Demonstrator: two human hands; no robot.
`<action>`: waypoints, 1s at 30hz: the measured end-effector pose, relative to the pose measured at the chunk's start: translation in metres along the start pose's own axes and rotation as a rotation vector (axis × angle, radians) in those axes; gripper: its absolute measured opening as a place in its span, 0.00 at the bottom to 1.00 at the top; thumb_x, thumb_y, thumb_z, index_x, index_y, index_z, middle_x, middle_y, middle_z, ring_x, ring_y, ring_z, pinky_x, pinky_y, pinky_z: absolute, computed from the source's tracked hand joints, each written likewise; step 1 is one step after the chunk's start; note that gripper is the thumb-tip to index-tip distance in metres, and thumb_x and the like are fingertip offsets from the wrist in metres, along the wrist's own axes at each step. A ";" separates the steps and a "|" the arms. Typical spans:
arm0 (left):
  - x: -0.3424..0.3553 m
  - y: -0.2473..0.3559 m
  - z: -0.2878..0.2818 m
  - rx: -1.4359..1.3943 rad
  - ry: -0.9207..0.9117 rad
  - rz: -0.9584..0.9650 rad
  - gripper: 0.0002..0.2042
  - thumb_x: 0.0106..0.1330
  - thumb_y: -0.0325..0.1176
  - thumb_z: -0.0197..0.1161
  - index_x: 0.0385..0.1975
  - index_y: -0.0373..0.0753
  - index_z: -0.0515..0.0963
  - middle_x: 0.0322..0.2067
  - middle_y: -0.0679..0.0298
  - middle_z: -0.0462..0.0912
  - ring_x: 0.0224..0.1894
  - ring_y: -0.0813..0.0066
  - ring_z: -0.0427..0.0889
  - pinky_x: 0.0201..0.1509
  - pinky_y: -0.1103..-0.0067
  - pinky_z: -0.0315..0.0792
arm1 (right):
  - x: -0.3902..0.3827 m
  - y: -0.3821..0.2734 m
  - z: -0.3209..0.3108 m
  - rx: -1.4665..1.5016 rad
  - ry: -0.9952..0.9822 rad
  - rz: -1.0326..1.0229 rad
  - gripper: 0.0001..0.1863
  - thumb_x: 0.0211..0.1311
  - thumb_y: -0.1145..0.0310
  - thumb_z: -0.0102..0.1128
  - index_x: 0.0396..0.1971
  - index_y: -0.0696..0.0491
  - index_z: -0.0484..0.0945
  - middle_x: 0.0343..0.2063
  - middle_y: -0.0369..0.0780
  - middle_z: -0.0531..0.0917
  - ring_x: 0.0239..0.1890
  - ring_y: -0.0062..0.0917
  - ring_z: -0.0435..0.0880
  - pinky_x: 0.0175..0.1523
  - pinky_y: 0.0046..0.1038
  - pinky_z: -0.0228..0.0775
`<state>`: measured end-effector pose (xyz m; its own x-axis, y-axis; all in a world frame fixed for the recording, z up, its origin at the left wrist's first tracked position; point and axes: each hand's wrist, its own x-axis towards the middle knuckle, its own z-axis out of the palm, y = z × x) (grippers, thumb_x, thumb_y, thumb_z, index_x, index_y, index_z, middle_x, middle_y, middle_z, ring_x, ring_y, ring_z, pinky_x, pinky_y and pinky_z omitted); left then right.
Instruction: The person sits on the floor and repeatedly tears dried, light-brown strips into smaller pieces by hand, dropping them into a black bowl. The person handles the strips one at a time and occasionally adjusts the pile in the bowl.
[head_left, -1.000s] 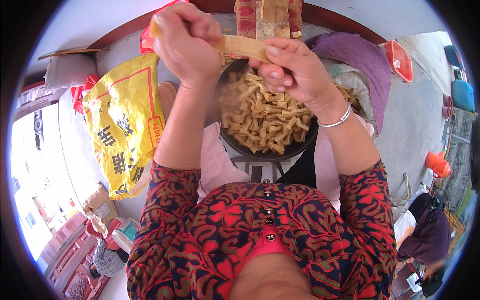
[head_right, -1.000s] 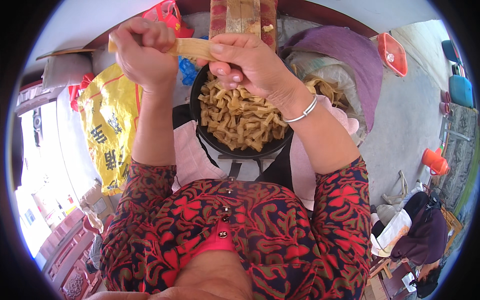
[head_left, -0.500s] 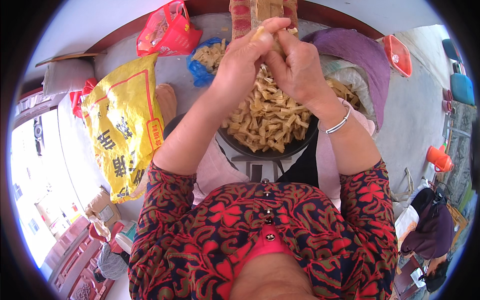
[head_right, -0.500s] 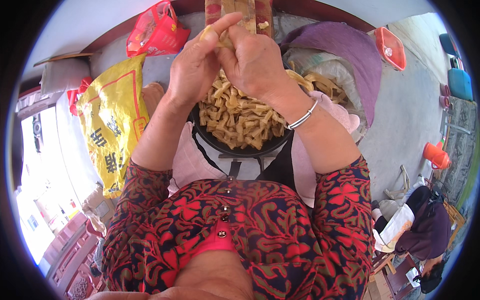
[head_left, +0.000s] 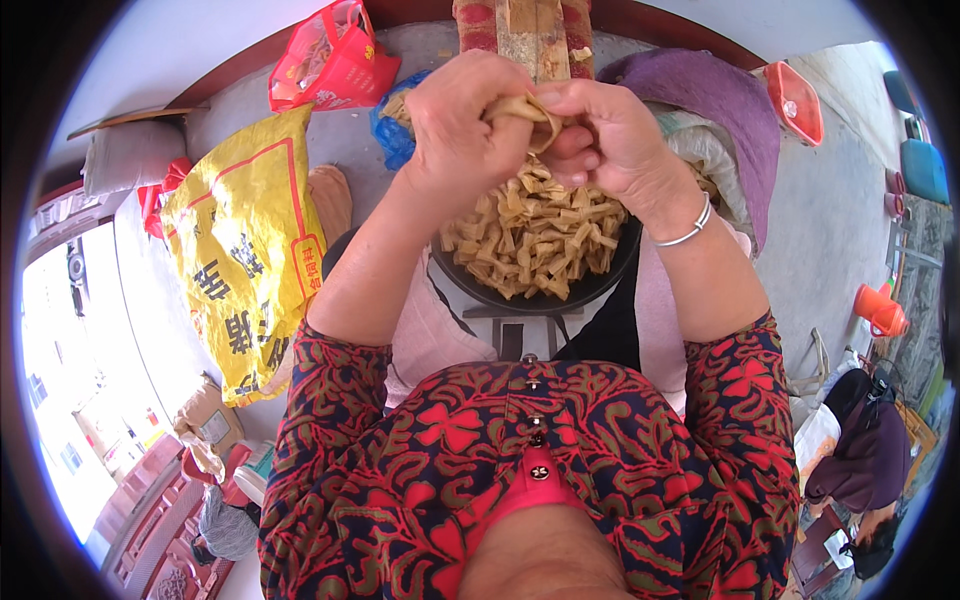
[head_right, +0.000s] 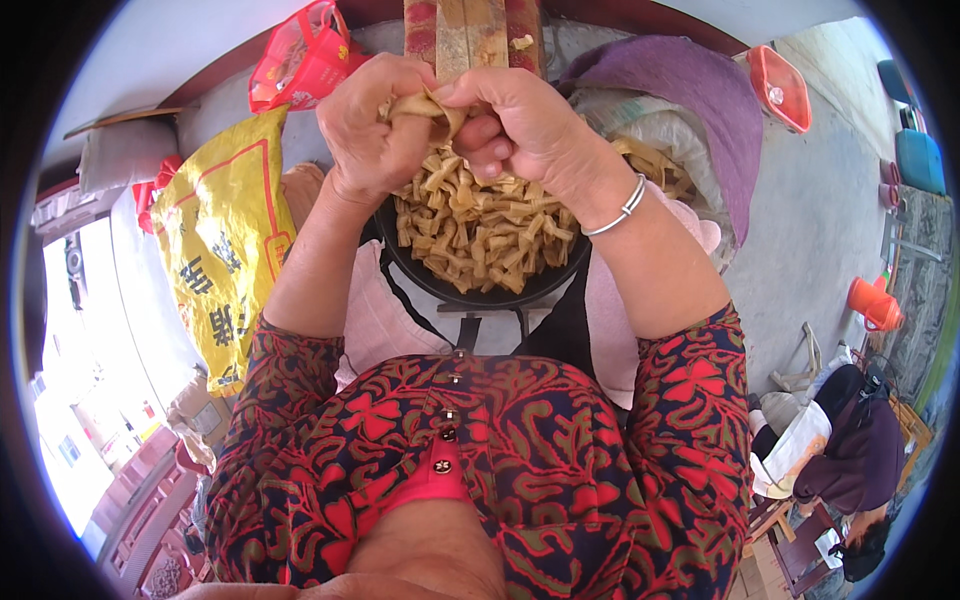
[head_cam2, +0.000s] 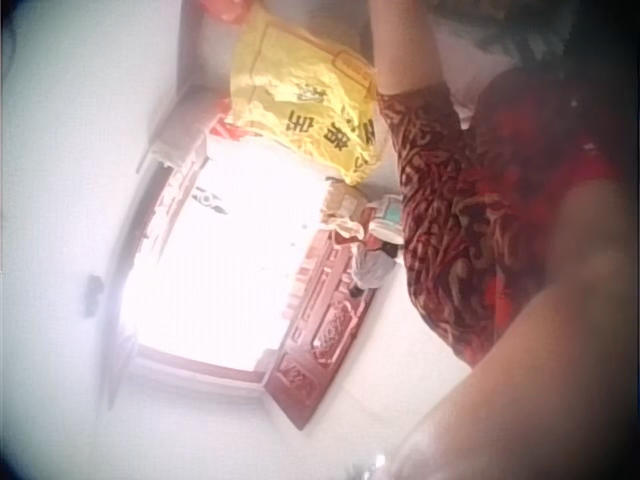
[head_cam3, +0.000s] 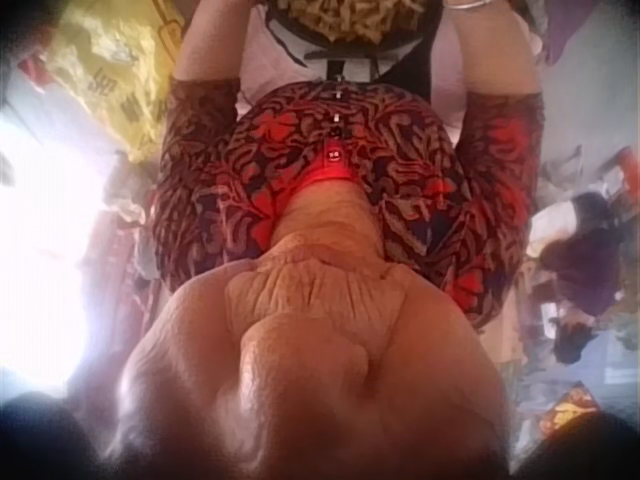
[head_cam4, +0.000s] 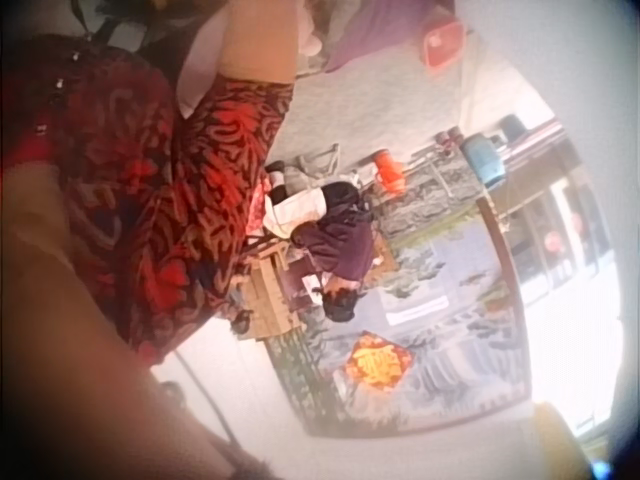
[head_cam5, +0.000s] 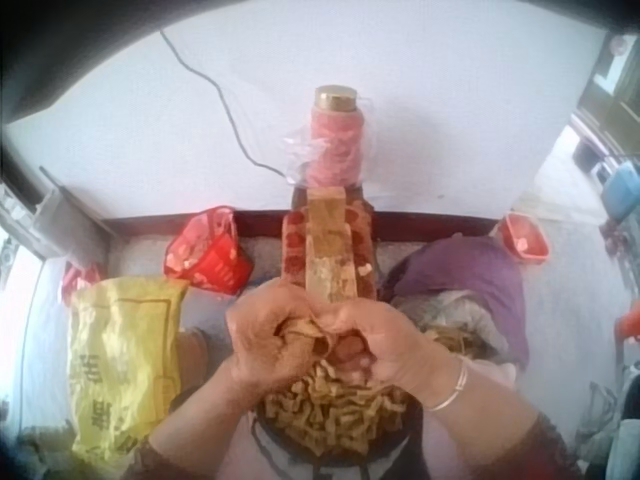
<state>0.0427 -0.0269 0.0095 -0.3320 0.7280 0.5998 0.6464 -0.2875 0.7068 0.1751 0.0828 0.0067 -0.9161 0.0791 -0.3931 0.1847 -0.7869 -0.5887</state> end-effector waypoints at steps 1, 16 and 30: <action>-0.001 0.001 -0.001 -0.031 -0.013 -0.118 0.03 0.49 0.19 0.56 0.23 0.32 0.77 0.22 0.62 0.80 0.24 0.75 0.80 0.28 0.80 0.73 | -0.001 -0.003 0.000 -0.098 0.003 -0.051 0.07 0.57 0.67 0.58 0.27 0.55 0.75 0.10 0.26 0.61 0.10 0.11 0.57 0.18 0.18 0.53; 0.008 -0.008 -0.015 -0.179 -0.217 -0.583 0.04 0.57 0.18 0.58 0.30 0.33 0.76 0.26 0.73 0.76 0.28 0.89 0.73 0.33 0.90 0.67 | 0.006 0.002 -0.023 0.033 -0.353 -0.243 0.10 0.59 0.73 0.61 0.41 0.57 0.80 0.14 0.26 0.67 0.13 0.07 0.58 0.18 0.11 0.51; 0.007 -0.004 -0.023 -0.623 -0.337 -0.634 0.13 0.65 0.36 0.62 0.21 0.36 0.77 0.11 0.72 0.69 0.11 0.85 0.64 0.14 0.86 0.57 | 0.002 -0.005 0.005 -0.285 -0.011 -0.502 0.08 0.64 0.68 0.57 0.37 0.57 0.80 0.15 0.25 0.68 0.16 0.06 0.60 0.20 0.12 0.50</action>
<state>0.0221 -0.0351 0.0194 -0.2169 0.9756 -0.0350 -0.1007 0.0134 0.9948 0.1708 0.0837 0.0121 -0.9195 0.3930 -0.0100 -0.1865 -0.4586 -0.8689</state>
